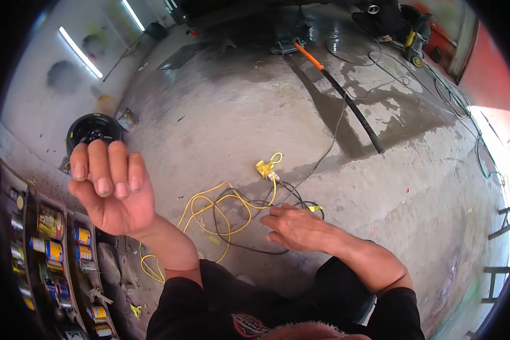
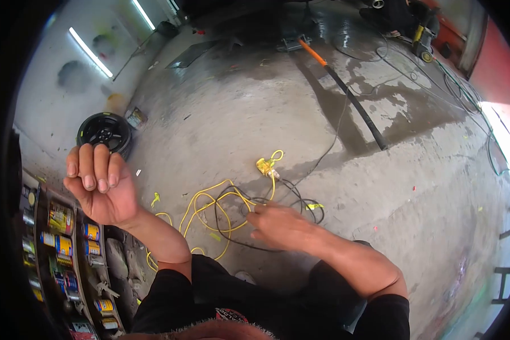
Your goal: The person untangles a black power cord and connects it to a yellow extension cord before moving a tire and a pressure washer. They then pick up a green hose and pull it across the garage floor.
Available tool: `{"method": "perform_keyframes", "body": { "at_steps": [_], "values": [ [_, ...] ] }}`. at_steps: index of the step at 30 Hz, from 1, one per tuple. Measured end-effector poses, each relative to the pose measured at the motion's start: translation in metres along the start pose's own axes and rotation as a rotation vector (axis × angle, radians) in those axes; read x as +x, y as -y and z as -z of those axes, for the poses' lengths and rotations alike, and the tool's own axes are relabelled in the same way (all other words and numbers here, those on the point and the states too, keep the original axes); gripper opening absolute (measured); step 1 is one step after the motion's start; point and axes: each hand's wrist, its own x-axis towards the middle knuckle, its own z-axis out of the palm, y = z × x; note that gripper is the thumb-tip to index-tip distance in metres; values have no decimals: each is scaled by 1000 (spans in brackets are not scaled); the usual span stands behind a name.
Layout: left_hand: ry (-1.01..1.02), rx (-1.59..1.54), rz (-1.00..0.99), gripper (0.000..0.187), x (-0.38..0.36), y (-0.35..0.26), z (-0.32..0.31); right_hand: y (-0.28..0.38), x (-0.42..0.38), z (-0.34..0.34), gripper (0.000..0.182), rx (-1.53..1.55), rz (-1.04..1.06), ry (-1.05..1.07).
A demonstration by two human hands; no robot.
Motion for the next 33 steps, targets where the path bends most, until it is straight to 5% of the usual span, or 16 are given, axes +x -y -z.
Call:
{"method": "perform_keyframes", "body": {
  "at_steps": [21, 29, 33],
  "values": [
    [-156, 65, -29, 12, 2, -6, 3, -5, -8, -5, 31, 11, 56, -94],
    [175, 470, 103, 25, -8, 6, -5, 4, -4, 2, 32, 24, -45, -29],
    [590, 389, 109, 22, -4, 25, -16, 2, -1, -1, 34, 7, -44, -21]
  ]
}}
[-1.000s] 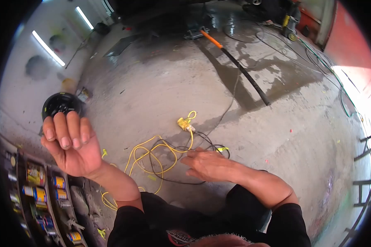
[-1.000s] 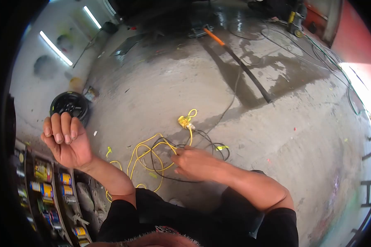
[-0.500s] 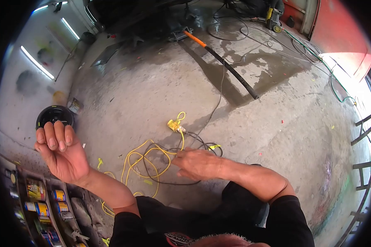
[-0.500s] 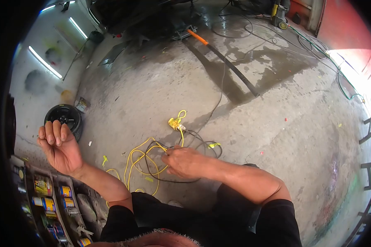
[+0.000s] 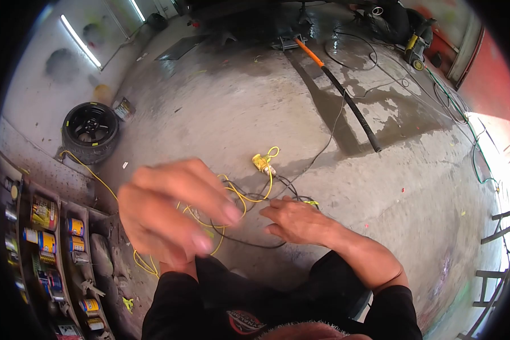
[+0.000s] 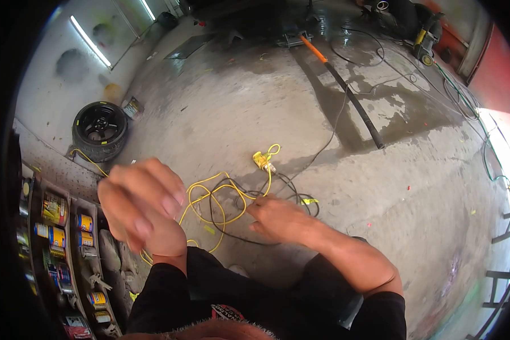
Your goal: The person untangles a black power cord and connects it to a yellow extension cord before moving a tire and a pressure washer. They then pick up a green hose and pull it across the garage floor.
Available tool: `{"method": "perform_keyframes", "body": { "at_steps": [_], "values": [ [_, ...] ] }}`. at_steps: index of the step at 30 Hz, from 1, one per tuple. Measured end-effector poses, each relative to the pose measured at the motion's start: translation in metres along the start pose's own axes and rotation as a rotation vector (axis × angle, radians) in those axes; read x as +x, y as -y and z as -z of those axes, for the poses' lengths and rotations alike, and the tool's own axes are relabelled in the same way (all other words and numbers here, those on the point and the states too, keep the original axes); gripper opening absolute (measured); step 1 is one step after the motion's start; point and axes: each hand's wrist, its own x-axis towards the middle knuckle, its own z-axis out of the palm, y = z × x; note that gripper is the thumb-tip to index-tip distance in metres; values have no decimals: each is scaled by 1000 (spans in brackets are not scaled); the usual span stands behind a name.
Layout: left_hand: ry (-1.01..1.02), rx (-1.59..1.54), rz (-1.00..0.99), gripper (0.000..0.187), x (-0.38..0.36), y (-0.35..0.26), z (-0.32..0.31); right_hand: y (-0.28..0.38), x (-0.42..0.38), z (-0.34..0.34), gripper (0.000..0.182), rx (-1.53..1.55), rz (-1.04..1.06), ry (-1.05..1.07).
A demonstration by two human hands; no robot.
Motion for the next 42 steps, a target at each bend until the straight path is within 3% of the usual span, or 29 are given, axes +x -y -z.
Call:
{"method": "perform_keyframes", "body": {
  "at_steps": [2, 5, 8, 14, 17, 20, 26, 29, 31, 33, 36, 39, 42],
  "values": [
    [251, -135, -32, 24, 6, -2, -2, -2, 0, -2, 38, -9, -2, 12],
    [453, -165, -28, 28, 17, -11, -10, -2, 0, -3, 38, -34, -29, 26],
    [517, -4, 11, 34, 20, -20, -17, 0, 1, 1, 38, -33, -42, 48],
    [459, 234, 13, 31, 13, -19, -43, 1, 2, 1, 37, -35, -32, 29],
    [396, 501, -42, 28, 16, -25, -50, 1, 4, 3, 37, -54, -44, 59],
    [183, 503, -10, 25, 5, -29, -57, 1, 6, 2, 37, -56, -49, 64],
    [126, 489, -35, 23, 15, -28, -57, 5, 10, 4, 37, -34, -20, 48],
    [135, 419, -49, 22, 20, -26, -55, 1, 11, -1, 38, -46, -2, 37],
    [251, 275, 20, 32, 16, -27, -52, 2, 13, -1, 38, -46, -4, 45],
    [241, 51, 67, 39, 9, -22, -56, 3, 14, -1, 37, -38, -2, 47],
    [39, -292, 43, 43, -6, -3, -89, 1, 14, -4, 36, -33, 10, 39],
    [-85, -376, -69, 46, -5, 5, -101, 0, 12, -5, 38, -59, 4, 27],
    [-26, -308, -78, 45, 2, 1, -83, 0, 13, -5, 38, -50, 5, 24]
  ]
}}
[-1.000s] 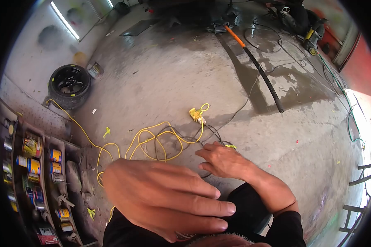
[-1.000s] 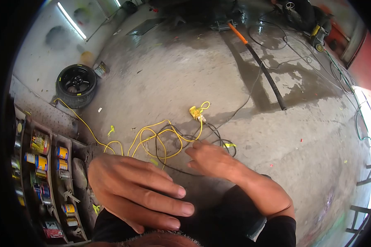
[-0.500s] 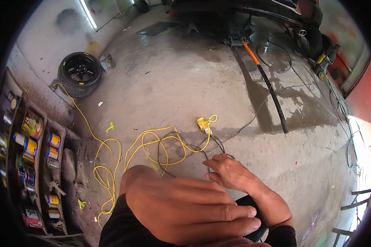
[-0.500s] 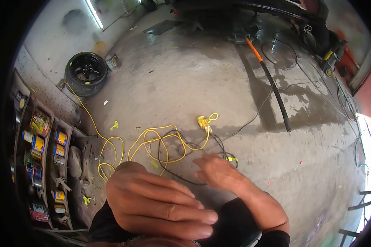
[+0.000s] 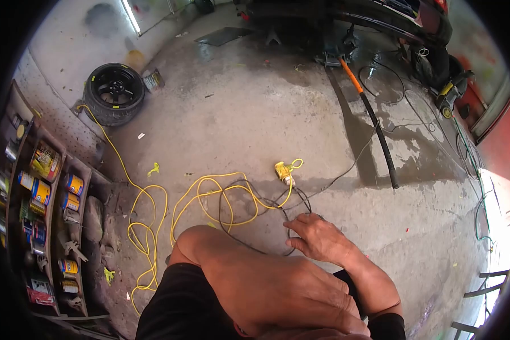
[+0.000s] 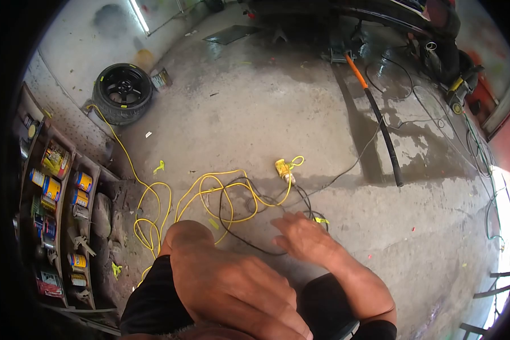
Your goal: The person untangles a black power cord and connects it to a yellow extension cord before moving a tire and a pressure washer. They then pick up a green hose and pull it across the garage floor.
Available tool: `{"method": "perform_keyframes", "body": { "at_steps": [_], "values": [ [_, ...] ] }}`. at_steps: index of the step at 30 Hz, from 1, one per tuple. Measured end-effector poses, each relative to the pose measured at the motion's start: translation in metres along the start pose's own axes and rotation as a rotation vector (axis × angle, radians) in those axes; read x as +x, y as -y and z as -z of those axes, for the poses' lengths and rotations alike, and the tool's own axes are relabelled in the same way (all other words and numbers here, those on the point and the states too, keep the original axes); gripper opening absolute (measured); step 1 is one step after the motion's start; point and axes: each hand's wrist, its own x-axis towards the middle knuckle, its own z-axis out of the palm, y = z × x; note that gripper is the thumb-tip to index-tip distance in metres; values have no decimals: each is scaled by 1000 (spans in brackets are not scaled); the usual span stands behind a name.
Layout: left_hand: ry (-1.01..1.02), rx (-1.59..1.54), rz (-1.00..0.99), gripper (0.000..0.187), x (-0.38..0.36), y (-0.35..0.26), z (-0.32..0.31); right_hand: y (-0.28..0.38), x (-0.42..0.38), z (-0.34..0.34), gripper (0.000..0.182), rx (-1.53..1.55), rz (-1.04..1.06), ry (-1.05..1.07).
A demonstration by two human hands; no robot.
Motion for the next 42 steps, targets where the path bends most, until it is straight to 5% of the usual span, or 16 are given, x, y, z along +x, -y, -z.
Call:
{"method": "perform_keyframes", "body": {
  "at_steps": [8, 12, 20, 42],
  "values": [
    [230, 518, 100, 18, 13, -28, 29, -2, -4, 3, 38, 35, -51, 71],
    [161, 504, 22, 7, 5, -46, 52, -6, -7, -2, 39, 21, 3, 22],
    [-282, 287, -208, 11, -19, -71, 63, -10, -7, -4, 36, 10, 32, 30],
    [-328, 254, -115, 25, -22, -78, 75, -2, -3, -1, 35, -1, -55, 78]
  ]
}}
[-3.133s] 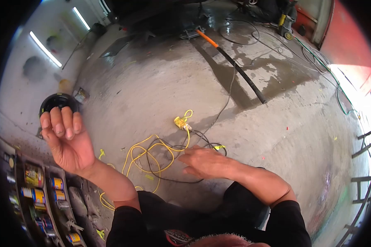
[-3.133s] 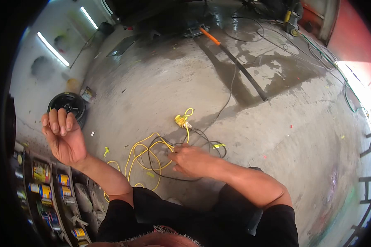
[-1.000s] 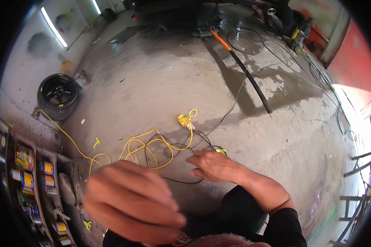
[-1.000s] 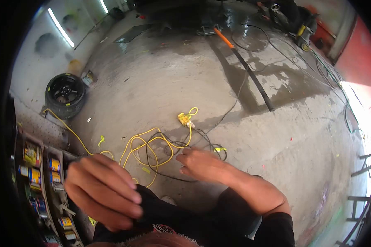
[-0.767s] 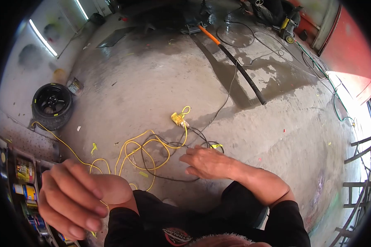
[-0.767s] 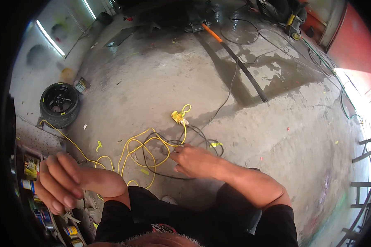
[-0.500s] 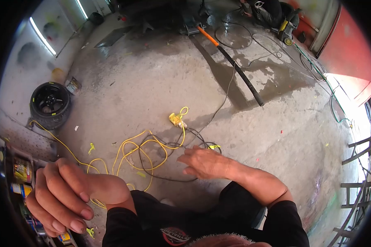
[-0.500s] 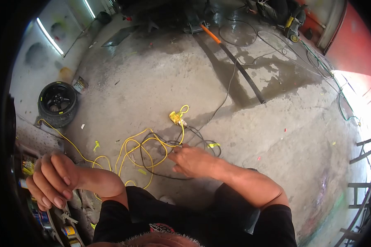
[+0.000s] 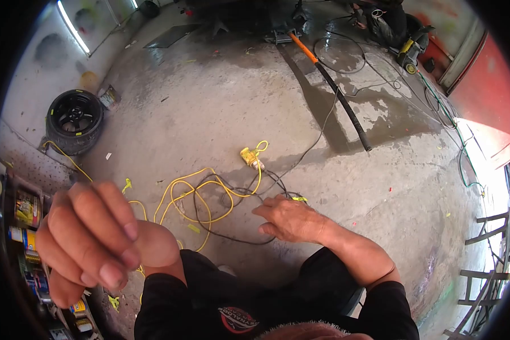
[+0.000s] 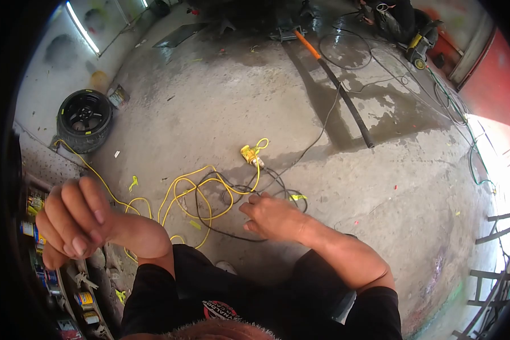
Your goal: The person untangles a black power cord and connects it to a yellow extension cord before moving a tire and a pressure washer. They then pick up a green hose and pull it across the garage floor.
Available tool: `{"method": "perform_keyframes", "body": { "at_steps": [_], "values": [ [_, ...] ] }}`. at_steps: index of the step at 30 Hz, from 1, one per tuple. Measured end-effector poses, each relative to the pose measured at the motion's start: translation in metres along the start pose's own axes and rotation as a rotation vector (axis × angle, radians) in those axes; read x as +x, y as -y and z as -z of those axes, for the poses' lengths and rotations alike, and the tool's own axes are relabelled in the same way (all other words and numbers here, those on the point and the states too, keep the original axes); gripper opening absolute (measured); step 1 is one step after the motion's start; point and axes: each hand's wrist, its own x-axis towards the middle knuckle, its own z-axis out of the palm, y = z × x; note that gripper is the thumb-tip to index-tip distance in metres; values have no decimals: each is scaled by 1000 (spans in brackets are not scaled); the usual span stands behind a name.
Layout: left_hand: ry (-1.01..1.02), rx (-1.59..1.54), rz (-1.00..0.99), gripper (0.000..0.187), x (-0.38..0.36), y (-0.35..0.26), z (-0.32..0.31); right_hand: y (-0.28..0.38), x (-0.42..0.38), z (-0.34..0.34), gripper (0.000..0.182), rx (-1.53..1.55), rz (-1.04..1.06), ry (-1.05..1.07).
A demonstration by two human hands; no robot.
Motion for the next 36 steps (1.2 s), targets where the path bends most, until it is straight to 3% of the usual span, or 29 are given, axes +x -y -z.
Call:
{"method": "perform_keyframes", "body": {
  "at_steps": [2, 4, 6, 8, 14, 18, 21, 23, 27, 30, 32, 36],
  "values": [
    [-46, 58, 24, 23, -2, 11, -10, 0, 0, -1, 40, -3, -5, 8],
    [142, 113, 40, 22, 1, 28, -7, 0, 1, -1, 36, 12, -14, 5],
    [364, 380, 104, 18, 5, 30, -10, 1, 2, 0, 35, 9, -30, 45],
    [461, 540, 112, 16, 3, 35, -28, 3, 5, 7, 36, -22, -50, 118],
    [381, 690, -32, 11, -4, 41, -74, 8, 3, 10, 40, 2, -66, 56],
    [233, 784, -358, 20, -20, 60, -73, 7, 2, 10, 39, 19, -55, 43],
    [255, 780, -241, 14, -12, 56, -77, 1, 3, 3, 38, 39, -16, 14],
    [339, 777, 4, 7, 0, 35, -81, -3, -1, 0, 36, 32, -5, -8],
    [336, 808, -39, 7, -4, 31, -54, -2, -4, 0, 33, 38, 3, -28],
    [172, 909, -80, 21, -6, 31, -40, -8, -4, -5, 37, 8, 39, -11],
    [7, 998, -164, 20, -12, 35, -38, -9, -5, -5, 35, 12, 32, -16],
    [-14, 968, -140, 23, -18, 23, -16, -11, -5, -9, 32, -26, 31, -2]
  ]
}}
